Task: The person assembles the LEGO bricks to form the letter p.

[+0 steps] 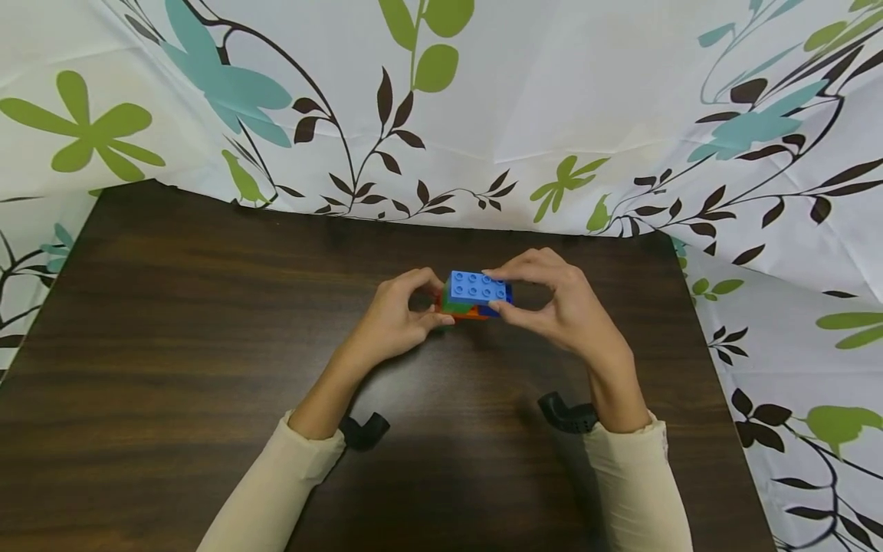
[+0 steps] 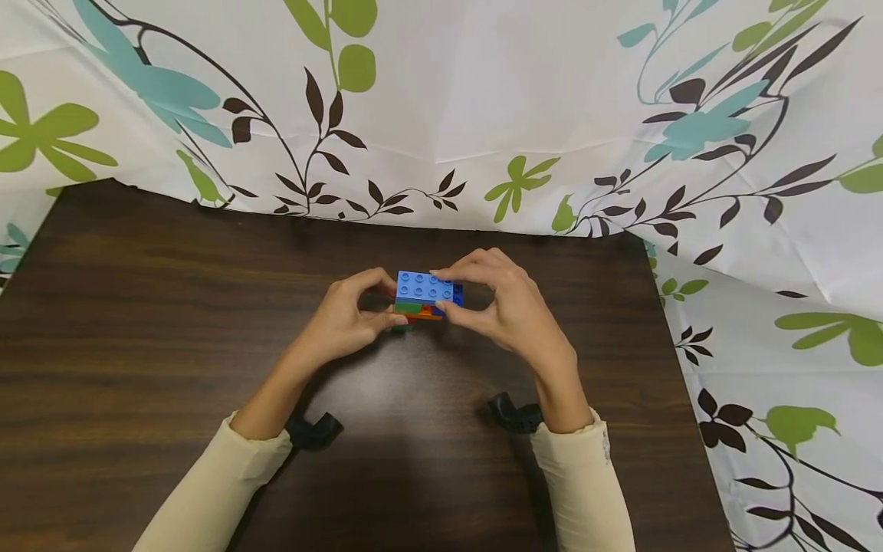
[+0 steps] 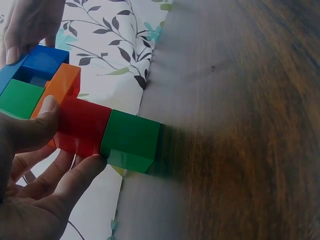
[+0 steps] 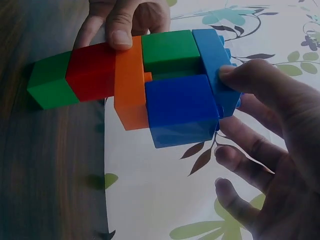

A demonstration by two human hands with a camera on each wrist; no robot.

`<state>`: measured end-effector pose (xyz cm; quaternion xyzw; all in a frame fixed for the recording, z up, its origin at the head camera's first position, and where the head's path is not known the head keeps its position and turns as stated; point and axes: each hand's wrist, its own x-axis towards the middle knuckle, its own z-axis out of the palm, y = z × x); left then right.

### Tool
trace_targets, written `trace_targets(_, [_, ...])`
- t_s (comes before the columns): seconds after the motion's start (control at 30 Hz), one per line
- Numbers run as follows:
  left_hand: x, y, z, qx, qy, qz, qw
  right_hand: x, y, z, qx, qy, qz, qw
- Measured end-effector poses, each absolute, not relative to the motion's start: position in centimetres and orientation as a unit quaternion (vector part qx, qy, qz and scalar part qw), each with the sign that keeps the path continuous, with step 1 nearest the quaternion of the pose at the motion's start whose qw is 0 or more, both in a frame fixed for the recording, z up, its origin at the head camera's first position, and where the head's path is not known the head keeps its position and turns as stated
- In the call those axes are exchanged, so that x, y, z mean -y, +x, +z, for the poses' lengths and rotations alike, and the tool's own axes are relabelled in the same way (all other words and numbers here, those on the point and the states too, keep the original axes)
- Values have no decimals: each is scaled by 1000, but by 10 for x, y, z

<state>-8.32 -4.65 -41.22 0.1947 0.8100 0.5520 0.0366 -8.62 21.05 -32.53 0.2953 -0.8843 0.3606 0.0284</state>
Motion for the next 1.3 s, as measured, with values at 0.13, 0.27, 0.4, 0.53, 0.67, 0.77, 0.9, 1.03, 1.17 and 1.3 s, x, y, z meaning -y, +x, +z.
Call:
trace_targets(0.13, [47, -82, -412, -811, 191, 551, 40, -210, -86, -326, 885, 294, 359, 25])
trace_targets(0.27, [47, -83, -413, -812, 190, 551, 39, -210, -86, -328, 882, 294, 367, 26])
trace_targets(0.4, [45, -83, -414, -812, 193, 550, 36, -212, -85, -331, 882, 284, 374, 28])
trace_targets(0.53, [46, -82, -416, -814, 191, 548, 29, -210, -86, -334, 886, 279, 369, 29])
trace_targets(0.67, [47, -81, -410, -821, 189, 538, 21, -207, -91, -331, 888, 279, 363, 35])
trace_targets(0.77, [48, -80, -402, -826, 192, 529, 23, -206, -93, -329, 891, 274, 361, 36])
trace_targets(0.9, [52, -78, -393, -829, 192, 525, 24, -204, -98, -328, 894, 261, 364, 31])
trace_targets(1.03, [54, -76, -386, -835, 174, 521, 31, -201, -104, -330, 896, 243, 370, 24])
trace_targets(1.17, [52, -74, -382, -845, 139, 514, 49, -199, -110, -335, 899, 219, 378, 12])
trace_targets(1.3, [47, -71, -379, -850, 101, 515, 53, -197, -116, -342, 903, 191, 385, -9])
